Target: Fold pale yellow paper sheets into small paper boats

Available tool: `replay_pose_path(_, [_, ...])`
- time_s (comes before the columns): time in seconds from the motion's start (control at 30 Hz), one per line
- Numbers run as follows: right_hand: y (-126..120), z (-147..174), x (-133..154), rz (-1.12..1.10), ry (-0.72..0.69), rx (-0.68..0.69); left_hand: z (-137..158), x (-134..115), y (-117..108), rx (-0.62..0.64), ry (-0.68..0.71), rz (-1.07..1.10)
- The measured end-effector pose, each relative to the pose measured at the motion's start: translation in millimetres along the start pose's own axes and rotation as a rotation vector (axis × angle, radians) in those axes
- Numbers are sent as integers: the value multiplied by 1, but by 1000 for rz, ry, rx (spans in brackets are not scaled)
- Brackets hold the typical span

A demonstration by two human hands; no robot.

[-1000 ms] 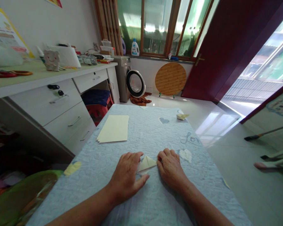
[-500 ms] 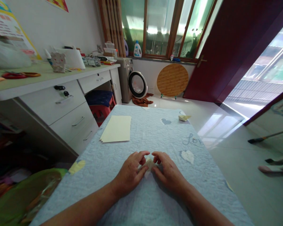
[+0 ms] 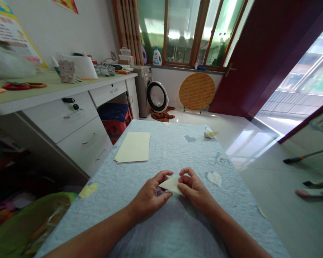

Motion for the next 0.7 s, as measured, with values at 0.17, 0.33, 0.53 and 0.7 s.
replay_pose_path(0.17, [5, 4, 3, 248, -44, 10, 0, 2, 1, 24, -21, 95])
replay_pose_path(0.33, [9, 6, 9, 488, -122, 60, 1, 6, -1, 18, 4, 57])
replay_pose_path(0.53, [11, 6, 8, 573, -117, 69, 3, 2, -2, 66, 63, -36])
replay_pose_path(0.7, [12, 8, 5, 589, -149, 73, 2, -4, -3, 67, 150, -132])
Point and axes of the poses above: each hand's wrist, its own z-axis away from the middle knuckle, its own y-axis out of the palm, x = y × z, the point moved 1 cm from there along -z, towards the middle knuckle, and after that the axes turned 3 degrees about -y, right-handed, at the moved point
